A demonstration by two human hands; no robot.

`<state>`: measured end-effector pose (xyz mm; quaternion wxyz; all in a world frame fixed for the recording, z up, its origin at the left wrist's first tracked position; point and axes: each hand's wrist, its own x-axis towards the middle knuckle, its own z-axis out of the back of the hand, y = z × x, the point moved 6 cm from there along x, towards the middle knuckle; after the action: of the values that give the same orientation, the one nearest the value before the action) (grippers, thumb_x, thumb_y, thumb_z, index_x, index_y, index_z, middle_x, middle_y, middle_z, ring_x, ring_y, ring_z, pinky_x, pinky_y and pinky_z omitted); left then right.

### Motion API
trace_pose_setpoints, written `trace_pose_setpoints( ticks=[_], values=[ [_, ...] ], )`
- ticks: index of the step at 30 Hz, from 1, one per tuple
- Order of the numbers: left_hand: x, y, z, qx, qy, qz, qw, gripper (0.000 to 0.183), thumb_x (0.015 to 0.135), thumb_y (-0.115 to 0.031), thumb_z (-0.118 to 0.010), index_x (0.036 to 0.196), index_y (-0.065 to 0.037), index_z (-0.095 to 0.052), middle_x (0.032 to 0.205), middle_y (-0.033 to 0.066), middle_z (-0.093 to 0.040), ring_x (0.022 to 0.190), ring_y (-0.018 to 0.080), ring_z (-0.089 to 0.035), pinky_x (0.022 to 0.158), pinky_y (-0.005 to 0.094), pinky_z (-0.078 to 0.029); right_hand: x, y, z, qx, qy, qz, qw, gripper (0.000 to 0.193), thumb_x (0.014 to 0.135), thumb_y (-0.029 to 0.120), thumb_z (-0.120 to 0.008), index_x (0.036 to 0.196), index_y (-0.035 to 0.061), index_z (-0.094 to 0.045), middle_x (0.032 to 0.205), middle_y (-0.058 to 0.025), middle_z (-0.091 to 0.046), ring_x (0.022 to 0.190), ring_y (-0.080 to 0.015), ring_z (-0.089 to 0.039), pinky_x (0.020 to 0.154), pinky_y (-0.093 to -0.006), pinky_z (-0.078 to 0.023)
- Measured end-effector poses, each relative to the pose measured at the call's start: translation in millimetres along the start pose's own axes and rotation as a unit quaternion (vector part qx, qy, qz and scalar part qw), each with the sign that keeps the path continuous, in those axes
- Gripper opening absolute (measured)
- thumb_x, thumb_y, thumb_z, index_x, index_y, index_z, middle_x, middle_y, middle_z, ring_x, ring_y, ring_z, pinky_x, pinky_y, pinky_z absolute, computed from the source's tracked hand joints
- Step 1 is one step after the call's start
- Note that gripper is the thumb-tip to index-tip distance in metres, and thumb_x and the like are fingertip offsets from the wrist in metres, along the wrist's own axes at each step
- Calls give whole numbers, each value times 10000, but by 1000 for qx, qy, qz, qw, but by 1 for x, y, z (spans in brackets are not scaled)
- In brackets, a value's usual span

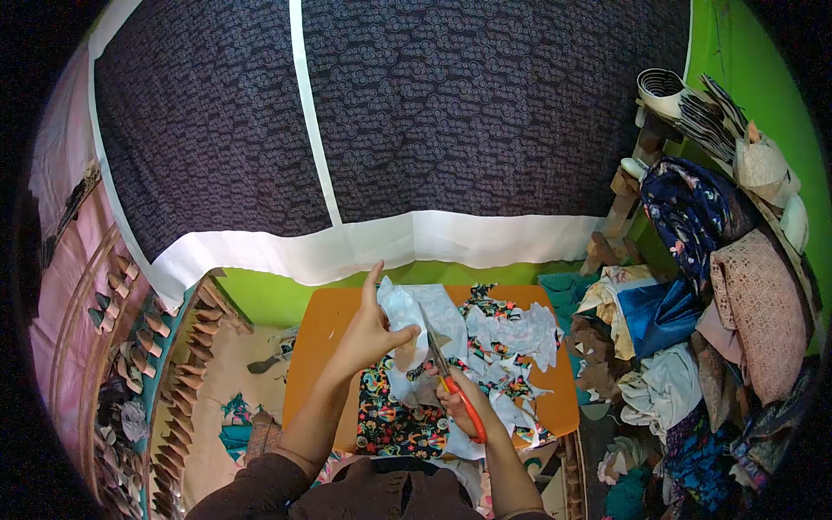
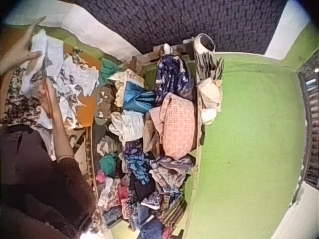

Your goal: Cutting out pieces of patterned and plain fabric using a pair of scissors on a table.

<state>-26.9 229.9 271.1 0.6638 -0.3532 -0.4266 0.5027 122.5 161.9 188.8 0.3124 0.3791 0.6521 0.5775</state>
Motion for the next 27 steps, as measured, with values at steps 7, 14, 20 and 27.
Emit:
trace_pose_setpoints(
  ticks=[7, 14, 20, 27],
  values=[
    [-2, -6, 3, -1, 11, -3, 1000, 971, 652, -120, -668, 1332, -27, 18, 522, 60, -430, 479, 165, -461, 474, 280, -381, -2, 4, -2, -1, -7, -13, 1000, 834, 660, 720, -445, 1121, 29, -374, 724, 18, -333, 548, -29, -293, 454, -144, -250],
    [-2, -4, 0, 25, 14, -44, 999, 1009, 631, -95, -683, 1333, -24, 37, 572, 77, -445, 510, 192, -465, 491, 290, -386, 0, 4, 1, -23, -11, 26, 999, 809, 660, 713, -459, 1092, 31, -402, 699, 20, -335, 538, -30, -300, 461, -152, -248],
    [-2, -4, 4, 35, 13, -39, 999, 1011, 625, -95, -686, 1335, -25, 30, 587, 93, -465, 521, 204, -476, 502, 296, -395, -2, 0, 5, -55, -40, 5, 998, 775, 669, 693, -482, 1063, 27, -430, 646, 35, -321, 536, -30, -292, 468, -159, -254],
    [-3, -10, -5, 32, 54, -31, 998, 1010, 628, -106, -685, 1336, -33, 32, 595, 108, -469, 534, 215, -482, 510, 298, -399, -2, -5, 9, -33, -42, 40, 998, 752, 691, 675, -479, 1077, 34, -412, 658, 38, -320, 533, -26, -289, 463, -144, -247]
  ],
)
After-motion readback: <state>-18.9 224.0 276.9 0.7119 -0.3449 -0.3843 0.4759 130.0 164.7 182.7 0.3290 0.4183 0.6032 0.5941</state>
